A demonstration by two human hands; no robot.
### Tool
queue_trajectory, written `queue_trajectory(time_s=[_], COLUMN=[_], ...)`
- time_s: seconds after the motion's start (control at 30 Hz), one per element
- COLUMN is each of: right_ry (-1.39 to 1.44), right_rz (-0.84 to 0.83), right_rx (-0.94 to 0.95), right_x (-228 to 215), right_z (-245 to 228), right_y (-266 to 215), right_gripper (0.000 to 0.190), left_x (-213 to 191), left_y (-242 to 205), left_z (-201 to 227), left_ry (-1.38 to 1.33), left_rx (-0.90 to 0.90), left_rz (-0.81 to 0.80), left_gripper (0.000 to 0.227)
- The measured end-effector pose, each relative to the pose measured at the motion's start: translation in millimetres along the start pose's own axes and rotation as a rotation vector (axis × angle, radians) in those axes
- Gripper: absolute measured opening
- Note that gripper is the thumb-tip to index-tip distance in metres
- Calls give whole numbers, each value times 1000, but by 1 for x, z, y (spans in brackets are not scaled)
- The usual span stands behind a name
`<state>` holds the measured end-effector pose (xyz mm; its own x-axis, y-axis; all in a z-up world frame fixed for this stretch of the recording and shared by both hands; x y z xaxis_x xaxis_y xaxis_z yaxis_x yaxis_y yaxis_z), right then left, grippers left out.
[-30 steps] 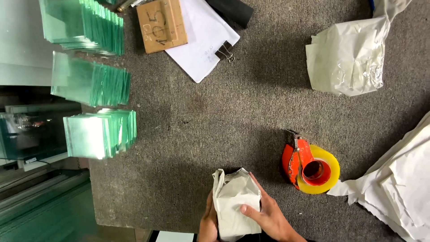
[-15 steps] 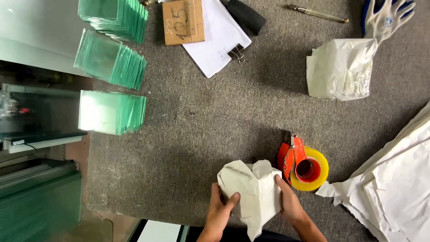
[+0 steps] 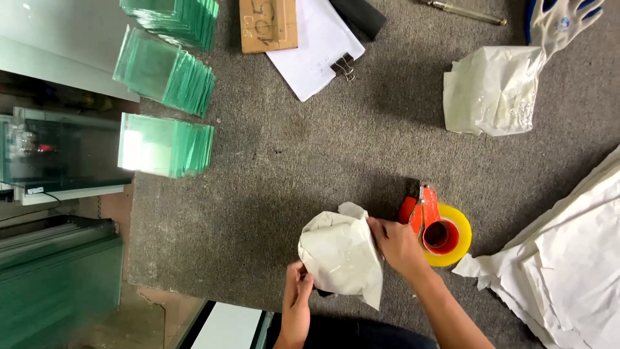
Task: Wrapping individual glass blocks in protective paper and securing them with adhesive tape.
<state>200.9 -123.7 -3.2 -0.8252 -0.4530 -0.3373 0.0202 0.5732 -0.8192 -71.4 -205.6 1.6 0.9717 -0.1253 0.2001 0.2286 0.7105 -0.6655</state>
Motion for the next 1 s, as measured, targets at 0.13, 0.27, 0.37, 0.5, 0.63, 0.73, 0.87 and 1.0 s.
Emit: queue_trajectory(time_s=[0.13,0.27,0.37,0.5,0.63,0.73,0.87,1.0], right_ry=[-13,-76,-180,9,-12,-270,-713,-1147], right_rz=[50,104,159,52,105,-31,-235,227], right_rx=[69,-117,-351,-294,-285,-362,-374,-852], right_x=[-29,-24,-3,31,35,31,22,24], right_z=[-4,21,28,30,19,30,47,92], right_y=[-46,-72,-90,-101,-106,-104,-101,-72], right_gripper=[38,58,83,108,94,107,129,112], left_x=[11,17,13,10,1,4,15,28], left_y=[-14,-14,1,14,15,10,9,7], left_z=[23,14,2,6,8,8,17,25], left_ry=[45,726,969,999,976,968,1143,1089], left_rx=[-122,201,400,368,571,619,775,819], left_rz=[-146,-383,-390,-374,-327,-278,-130,-92], left_gripper=[67,87,79,73,61,30,20,15])
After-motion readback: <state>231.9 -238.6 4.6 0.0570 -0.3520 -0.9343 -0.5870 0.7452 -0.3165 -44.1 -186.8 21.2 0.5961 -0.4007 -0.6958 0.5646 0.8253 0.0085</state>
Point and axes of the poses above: each hand's wrist, its own y-axis towards the middle knuckle, its own x-axis out of the palm, z = x × y, the point moved 2 cm from there along y, towards the middle knuckle, and after that the axes turned 11 degrees about -z, right-handed, at the moved point
